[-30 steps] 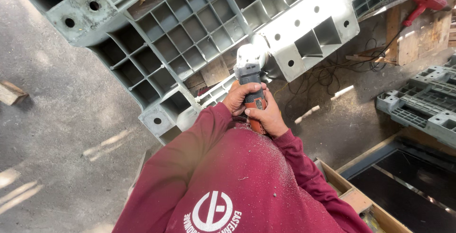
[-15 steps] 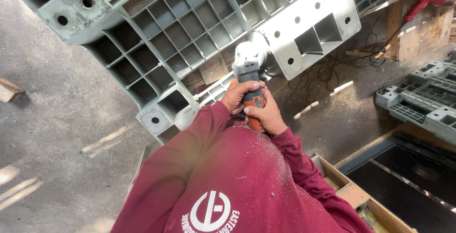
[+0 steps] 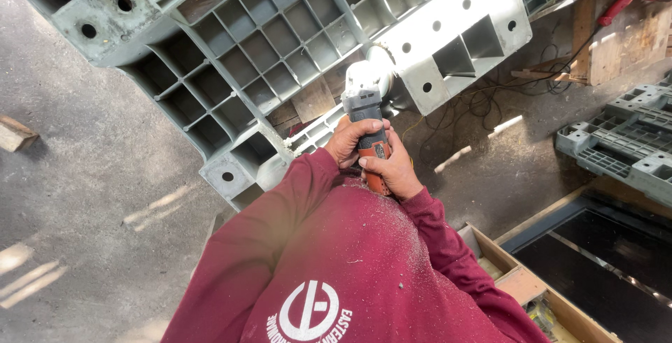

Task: The person uses an angle grinder to smooth the edges and surfaces of a large gray plastic pallet. They hold the pallet with one hand and operate the grinder with the other, moving the tool along various sections of the pallet's grid structure.

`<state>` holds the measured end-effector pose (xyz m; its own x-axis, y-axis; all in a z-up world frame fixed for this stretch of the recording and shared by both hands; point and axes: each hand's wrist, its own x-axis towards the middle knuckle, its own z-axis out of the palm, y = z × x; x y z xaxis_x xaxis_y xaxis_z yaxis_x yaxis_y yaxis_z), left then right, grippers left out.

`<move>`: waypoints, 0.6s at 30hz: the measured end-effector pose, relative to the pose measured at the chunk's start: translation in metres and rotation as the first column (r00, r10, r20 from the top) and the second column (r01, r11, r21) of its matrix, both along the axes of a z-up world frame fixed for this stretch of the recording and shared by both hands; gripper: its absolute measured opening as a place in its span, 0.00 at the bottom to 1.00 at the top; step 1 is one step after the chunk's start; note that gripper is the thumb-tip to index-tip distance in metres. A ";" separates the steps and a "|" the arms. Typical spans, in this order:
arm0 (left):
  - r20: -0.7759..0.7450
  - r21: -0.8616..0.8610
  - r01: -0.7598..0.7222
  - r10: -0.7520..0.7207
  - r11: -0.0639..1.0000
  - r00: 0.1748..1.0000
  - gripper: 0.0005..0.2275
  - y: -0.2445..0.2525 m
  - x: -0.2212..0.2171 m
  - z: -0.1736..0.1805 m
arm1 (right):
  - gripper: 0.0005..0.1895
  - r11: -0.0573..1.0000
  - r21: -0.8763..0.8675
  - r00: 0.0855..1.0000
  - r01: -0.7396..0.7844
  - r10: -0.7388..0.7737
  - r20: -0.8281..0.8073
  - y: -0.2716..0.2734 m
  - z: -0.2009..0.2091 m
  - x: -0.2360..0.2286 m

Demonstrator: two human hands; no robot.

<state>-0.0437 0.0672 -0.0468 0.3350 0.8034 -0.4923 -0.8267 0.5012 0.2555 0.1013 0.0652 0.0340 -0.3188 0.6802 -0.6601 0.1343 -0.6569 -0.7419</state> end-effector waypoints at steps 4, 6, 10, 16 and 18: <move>0.013 0.023 0.011 -0.012 1.000 1.000 0.21 -0.003 0.001 0.000 | 0.37 1.000 -0.012 1.000 0.004 -0.004 -0.001 -0.004 -0.001 0.002; 0.014 -0.006 0.016 -0.016 1.000 1.000 0.21 -0.002 0.002 0.000 | 0.37 1.000 -0.010 1.000 0.007 -0.007 0.011 -0.004 -0.001 0.004; 0.031 0.023 0.026 -0.027 0.999 0.999 0.21 -0.004 0.001 0.000 | 0.36 1.000 -0.001 1.000 0.018 -0.018 0.005 -0.007 -0.003 0.004; 0.030 0.034 0.037 -0.038 0.999 0.999 0.21 -0.005 0.002 0.000 | 0.38 1.000 -0.009 1.000 0.028 -0.028 -0.010 -0.009 -0.002 0.004; 0.034 0.048 0.030 -0.032 0.998 0.999 0.21 -0.006 0.002 -0.001 | 0.37 1.000 -0.005 1.000 0.030 -0.030 -0.007 -0.010 -0.002 0.004</move>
<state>-0.0414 0.0612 -0.0477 0.3764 0.8147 -0.4410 -0.8198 0.5147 0.2511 0.1053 0.0555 0.0321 -0.3030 0.6863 -0.6612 0.1090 -0.6643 -0.7395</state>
